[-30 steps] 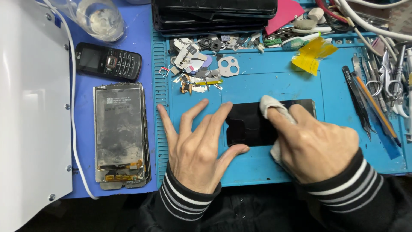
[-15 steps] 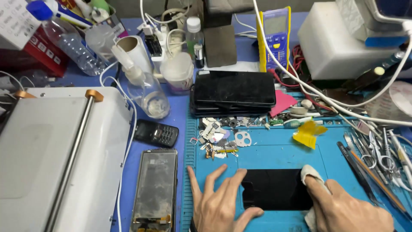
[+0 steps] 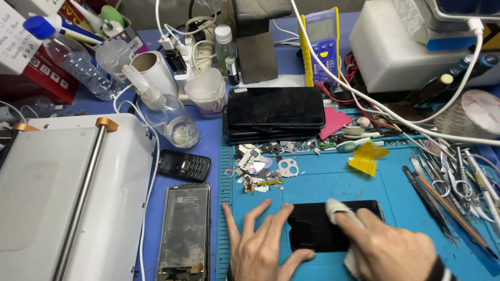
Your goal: Cleaning a smartphone screen using a cloth and cleaning solution at a repair station.
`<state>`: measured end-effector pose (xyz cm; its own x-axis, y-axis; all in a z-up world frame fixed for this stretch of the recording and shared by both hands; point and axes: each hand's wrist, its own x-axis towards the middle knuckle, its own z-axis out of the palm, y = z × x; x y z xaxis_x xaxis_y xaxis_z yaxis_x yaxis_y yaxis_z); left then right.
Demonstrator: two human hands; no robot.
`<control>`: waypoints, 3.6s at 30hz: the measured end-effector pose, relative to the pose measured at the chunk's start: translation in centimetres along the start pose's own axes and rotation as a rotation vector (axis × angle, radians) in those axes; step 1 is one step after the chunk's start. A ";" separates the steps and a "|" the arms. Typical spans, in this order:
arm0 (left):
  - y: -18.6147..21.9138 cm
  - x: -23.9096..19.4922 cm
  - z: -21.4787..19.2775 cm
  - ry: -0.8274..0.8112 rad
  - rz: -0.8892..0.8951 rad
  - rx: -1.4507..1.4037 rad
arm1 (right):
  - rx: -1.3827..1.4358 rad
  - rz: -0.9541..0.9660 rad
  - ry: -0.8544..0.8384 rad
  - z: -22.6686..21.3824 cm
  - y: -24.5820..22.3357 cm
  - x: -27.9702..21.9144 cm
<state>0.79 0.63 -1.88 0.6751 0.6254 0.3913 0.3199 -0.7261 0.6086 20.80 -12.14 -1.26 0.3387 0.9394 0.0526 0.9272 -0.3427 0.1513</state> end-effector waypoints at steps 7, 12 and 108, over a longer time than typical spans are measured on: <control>0.0 0.2 0.1 -0.054 -0.039 -0.038 | -0.343 0.271 -0.249 -0.3 2.2 -1.4; 0.5 0.2 -0.6 -0.009 -0.001 0.014 | 0.173 -0.161 -0.100 -1.1 -3.6 2.2; 4.1 -0.5 -4.1 -0.171 0.249 -0.728 | 1.488 -0.348 0.385 -4.4 -0.6 -1.4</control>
<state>-1.01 -1.53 3.28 0.7817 0.3732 0.4996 -0.3299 -0.4324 0.8392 19.04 -13.20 2.96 0.2397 0.8343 0.4966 0.3469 0.4041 -0.8464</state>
